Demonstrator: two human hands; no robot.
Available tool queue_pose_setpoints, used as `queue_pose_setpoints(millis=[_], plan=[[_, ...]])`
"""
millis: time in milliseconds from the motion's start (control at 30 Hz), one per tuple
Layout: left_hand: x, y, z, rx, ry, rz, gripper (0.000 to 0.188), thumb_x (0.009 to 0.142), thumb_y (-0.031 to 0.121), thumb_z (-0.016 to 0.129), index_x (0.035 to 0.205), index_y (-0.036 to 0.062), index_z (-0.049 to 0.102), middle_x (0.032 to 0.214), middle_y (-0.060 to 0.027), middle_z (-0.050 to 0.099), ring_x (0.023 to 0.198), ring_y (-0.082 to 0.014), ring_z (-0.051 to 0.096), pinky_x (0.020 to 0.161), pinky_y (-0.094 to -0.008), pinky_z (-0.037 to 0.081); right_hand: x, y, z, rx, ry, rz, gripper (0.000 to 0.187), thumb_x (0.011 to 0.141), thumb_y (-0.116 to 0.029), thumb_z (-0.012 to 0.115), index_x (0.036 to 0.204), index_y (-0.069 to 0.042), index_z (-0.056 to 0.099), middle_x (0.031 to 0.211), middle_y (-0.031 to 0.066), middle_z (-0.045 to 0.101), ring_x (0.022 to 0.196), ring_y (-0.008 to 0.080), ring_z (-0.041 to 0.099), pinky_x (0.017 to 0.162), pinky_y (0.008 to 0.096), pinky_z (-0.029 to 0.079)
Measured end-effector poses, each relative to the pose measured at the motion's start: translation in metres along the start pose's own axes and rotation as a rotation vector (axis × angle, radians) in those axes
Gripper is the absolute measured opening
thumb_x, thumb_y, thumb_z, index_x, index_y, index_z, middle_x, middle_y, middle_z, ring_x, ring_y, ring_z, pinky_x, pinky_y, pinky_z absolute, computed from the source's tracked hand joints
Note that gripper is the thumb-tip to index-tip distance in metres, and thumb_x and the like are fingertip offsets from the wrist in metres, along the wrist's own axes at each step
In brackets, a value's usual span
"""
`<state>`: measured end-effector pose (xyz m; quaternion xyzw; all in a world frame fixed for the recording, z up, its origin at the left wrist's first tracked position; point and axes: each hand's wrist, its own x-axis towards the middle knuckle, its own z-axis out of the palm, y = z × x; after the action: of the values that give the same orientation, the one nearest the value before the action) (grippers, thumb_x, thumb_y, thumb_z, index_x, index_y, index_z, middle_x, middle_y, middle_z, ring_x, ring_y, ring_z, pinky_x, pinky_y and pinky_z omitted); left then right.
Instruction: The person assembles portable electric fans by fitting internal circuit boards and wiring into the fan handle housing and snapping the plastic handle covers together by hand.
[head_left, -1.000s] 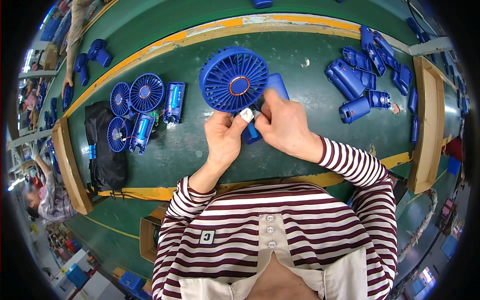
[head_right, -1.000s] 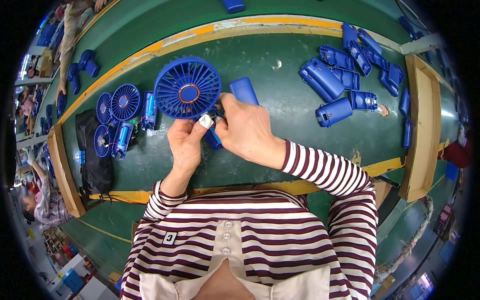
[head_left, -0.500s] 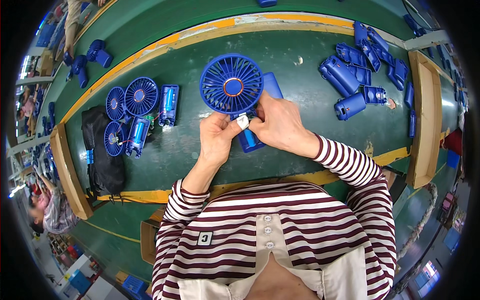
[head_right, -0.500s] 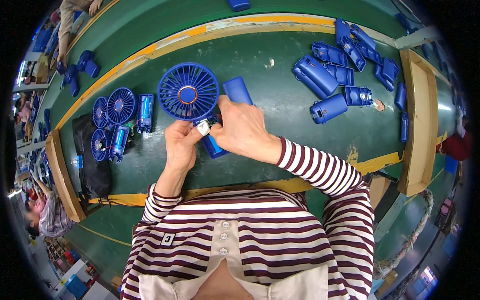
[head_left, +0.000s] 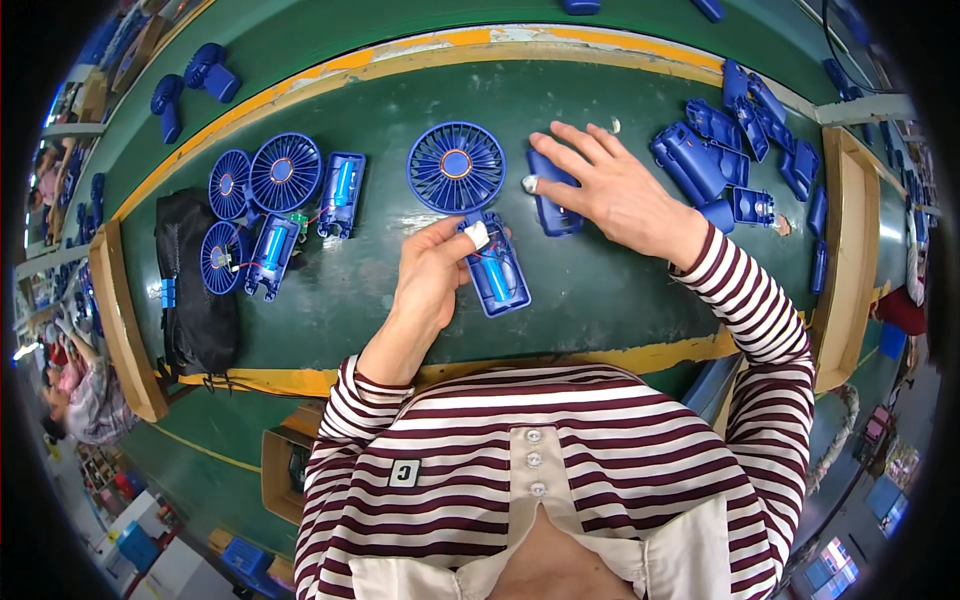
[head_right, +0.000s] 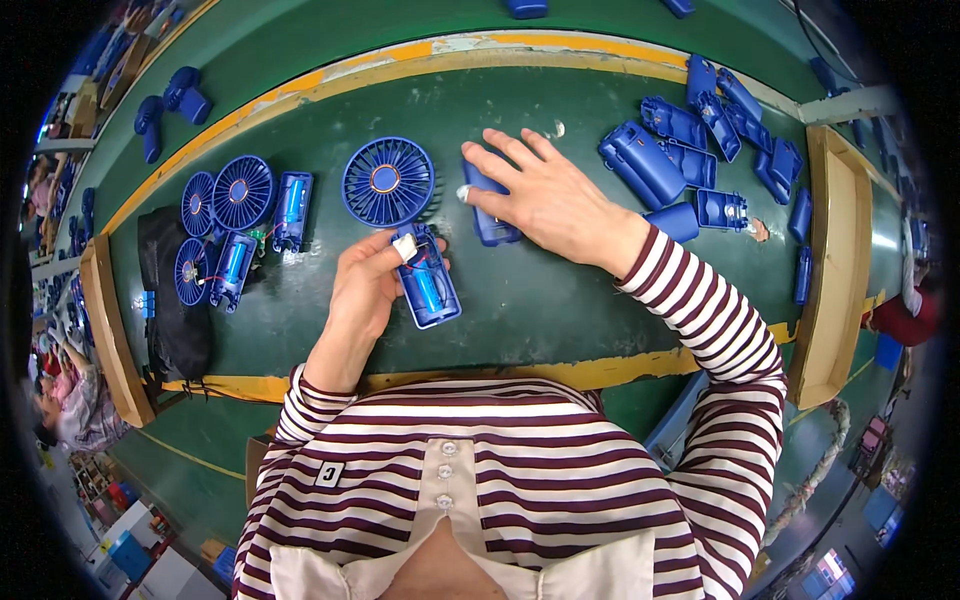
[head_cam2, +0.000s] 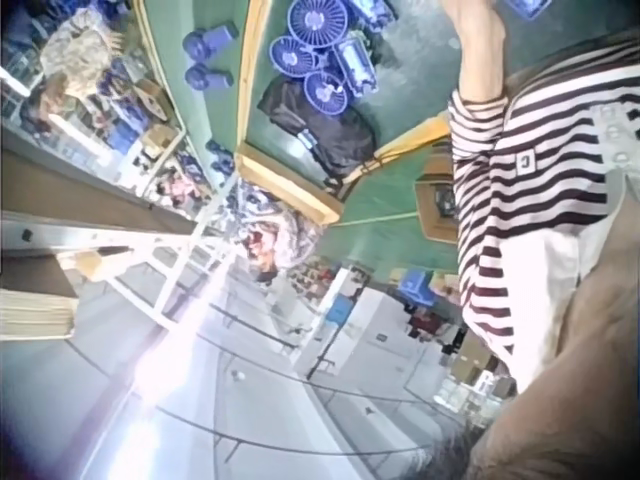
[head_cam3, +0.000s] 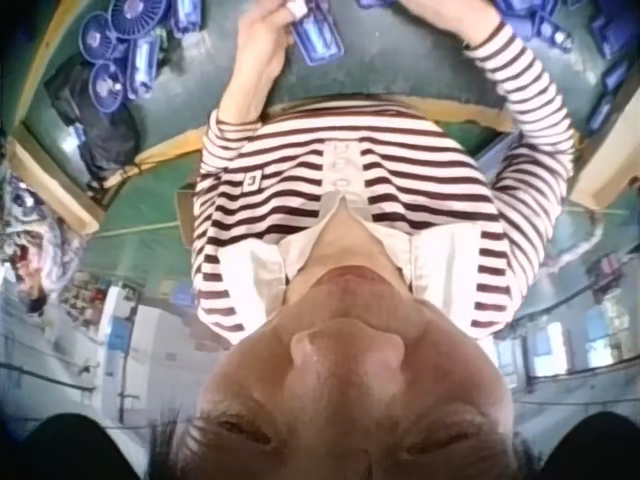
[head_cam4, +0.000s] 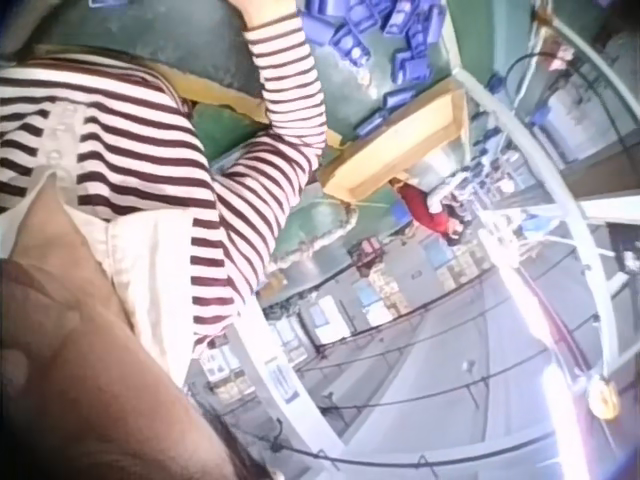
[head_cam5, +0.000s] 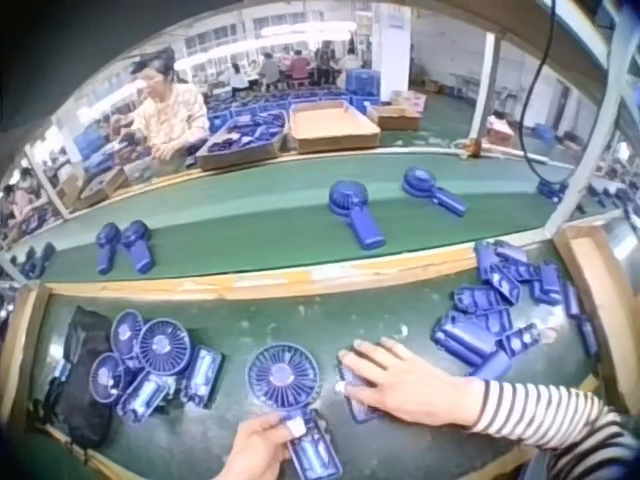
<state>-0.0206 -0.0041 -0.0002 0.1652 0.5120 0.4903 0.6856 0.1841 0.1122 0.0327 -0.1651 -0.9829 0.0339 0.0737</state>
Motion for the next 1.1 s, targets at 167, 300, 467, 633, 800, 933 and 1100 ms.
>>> queue_pose_setpoints(millis=[167,300,467,633,800,933,1100], plan=[[-0.005,0.001,0.001,0.038,0.015,-0.042,0.026,0.083,0.007,0.049,0.105,-0.0071,0.053,0.095,-0.0176,0.062,0.082,-0.0258,0.063,0.073,-0.0361,0.053,0.001,-0.009,0.003,-0.075,-0.010,0.223,0.040,0.061,-0.021,0.070,0.089,0.004,0.057,0.122,0.0183,0.045,0.114,0.0311,0.041,0.092,0.0409,0.035],[-0.007,-0.001,0.007,-0.005,0.020,-0.076,0.027,0.084,0.008,0.048,0.107,-0.0071,0.052,0.098,-0.0173,0.062,0.087,-0.0245,0.062,0.075,-0.0371,0.052,-0.010,-0.036,0.007,-0.063,0.012,0.445,0.042,0.059,-0.028,0.072,0.083,0.004,0.059,0.113,0.0187,0.050,0.097,0.0316,0.049,0.078,0.0394,0.042],[-0.009,-0.002,0.010,-0.015,0.024,-0.081,0.028,0.082,0.005,0.046,0.107,-0.0071,0.051,0.099,-0.0180,0.061,0.089,-0.0237,0.062,0.077,-0.0382,0.051,-0.015,-0.054,0.002,0.038,-0.002,0.524,0.061,0.056,-0.015,0.074,0.109,0.003,0.049,0.103,0.0156,0.052,0.088,0.0295,0.052,0.074,0.0360,0.045],[-0.009,-0.004,0.011,-0.090,0.018,-0.069,0.028,0.082,0.005,0.045,0.106,-0.0075,0.051,0.100,-0.0202,0.060,0.090,-0.0240,0.062,0.078,-0.0384,0.051,-0.016,-0.062,0.013,0.025,0.018,0.503,0.057,0.058,-0.012,0.072,0.108,0.003,0.050,0.098,0.0154,0.054,0.085,0.0302,0.052,0.074,0.0357,0.046],[-0.007,-0.005,0.012,-0.093,0.021,-0.073,0.027,0.083,0.007,0.045,0.105,-0.0075,0.051,0.099,-0.0197,0.061,0.089,-0.0239,0.062,0.077,-0.0377,0.052,-0.015,-0.061,0.004,0.158,0.138,0.609,0.050,0.060,-0.015,0.067,0.103,0.006,0.053,0.084,0.0146,0.054,0.078,0.0294,0.053,0.066,0.0372,0.047],[-0.008,-0.004,0.013,-0.094,0.036,-0.092,0.028,0.087,0.016,0.044,0.104,-0.0047,0.051,0.096,-0.0146,0.061,0.085,-0.0218,0.062,0.072,-0.0358,0.052,-0.004,-0.082,-0.021,0.318,0.179,0.625,0.048,0.060,-0.018,0.066,0.100,0.006,0.055,0.078,0.0149,0.054,0.069,0.0311,0.057,0.060,0.0389,0.048],[-0.010,-0.004,0.013,-0.259,0.009,-0.072,0.035,0.088,0.029,0.045,0.105,-0.0005,0.049,0.100,-0.0113,0.057,0.088,-0.0208,0.059,0.072,-0.0376,0.051,0.005,-0.098,-0.025,0.376,0.117,0.558,0.044,0.060,-0.017,0.065,0.097,0.005,0.055,0.077,0.0147,0.054,0.065,0.0305,0.058,0.056,0.0385,0.048]])
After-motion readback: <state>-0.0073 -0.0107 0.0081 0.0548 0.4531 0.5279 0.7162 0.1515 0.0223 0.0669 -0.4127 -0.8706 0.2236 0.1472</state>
